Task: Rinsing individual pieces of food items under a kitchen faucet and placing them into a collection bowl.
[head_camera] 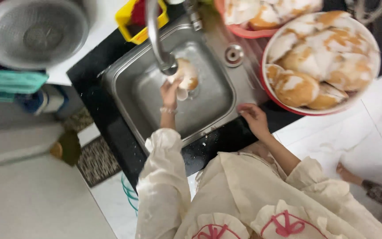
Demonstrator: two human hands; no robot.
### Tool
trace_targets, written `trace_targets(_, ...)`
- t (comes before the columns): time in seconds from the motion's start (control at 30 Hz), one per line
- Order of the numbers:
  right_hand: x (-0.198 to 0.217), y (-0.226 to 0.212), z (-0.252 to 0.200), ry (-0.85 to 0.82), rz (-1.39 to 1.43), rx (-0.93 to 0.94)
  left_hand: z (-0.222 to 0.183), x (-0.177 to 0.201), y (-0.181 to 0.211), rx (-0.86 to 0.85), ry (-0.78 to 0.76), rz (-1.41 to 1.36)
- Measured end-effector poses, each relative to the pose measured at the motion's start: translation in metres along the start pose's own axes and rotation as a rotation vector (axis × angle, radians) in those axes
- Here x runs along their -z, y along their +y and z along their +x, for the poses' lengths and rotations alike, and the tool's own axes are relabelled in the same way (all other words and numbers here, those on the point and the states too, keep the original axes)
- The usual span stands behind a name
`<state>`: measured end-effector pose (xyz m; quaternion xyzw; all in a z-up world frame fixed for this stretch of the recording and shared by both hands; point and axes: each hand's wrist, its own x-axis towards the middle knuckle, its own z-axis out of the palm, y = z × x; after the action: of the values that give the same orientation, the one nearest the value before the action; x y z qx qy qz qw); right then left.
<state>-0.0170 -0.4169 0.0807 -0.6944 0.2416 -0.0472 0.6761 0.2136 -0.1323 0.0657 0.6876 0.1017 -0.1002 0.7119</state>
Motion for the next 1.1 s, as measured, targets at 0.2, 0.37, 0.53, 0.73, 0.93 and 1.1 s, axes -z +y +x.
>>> trace_targets(0.2,0.007,-0.057,-0.010,-0.032,0.038,-0.023,-0.068,-0.002,0.004,-0.027,-0.020,0.147)
trace_targets(0.37,0.000,-0.079,-0.004,-0.244,0.002,-0.059,-0.113,-0.026,0.015,0.057,-0.075,0.108)
trace_targets(0.53,-0.021,-0.167,-0.014,-0.422,-0.031,0.229,-0.144,-0.094,0.111,-0.041,-0.114,0.145)
trace_targets(0.73,0.008,-0.186,-0.029,-0.349,-0.033,0.199,-0.067,-0.153,0.128,-0.664,-0.224,0.536)
trace_targets(0.93,0.050,-0.100,-0.035,-0.265,-0.070,0.099,0.025,-0.256,0.162,-0.902,-0.539,0.934)
trace_targets(1.1,0.088,-0.078,-0.035,-0.288,-0.057,0.012,0.108,-0.315,0.141,-0.664,-0.704,1.396)
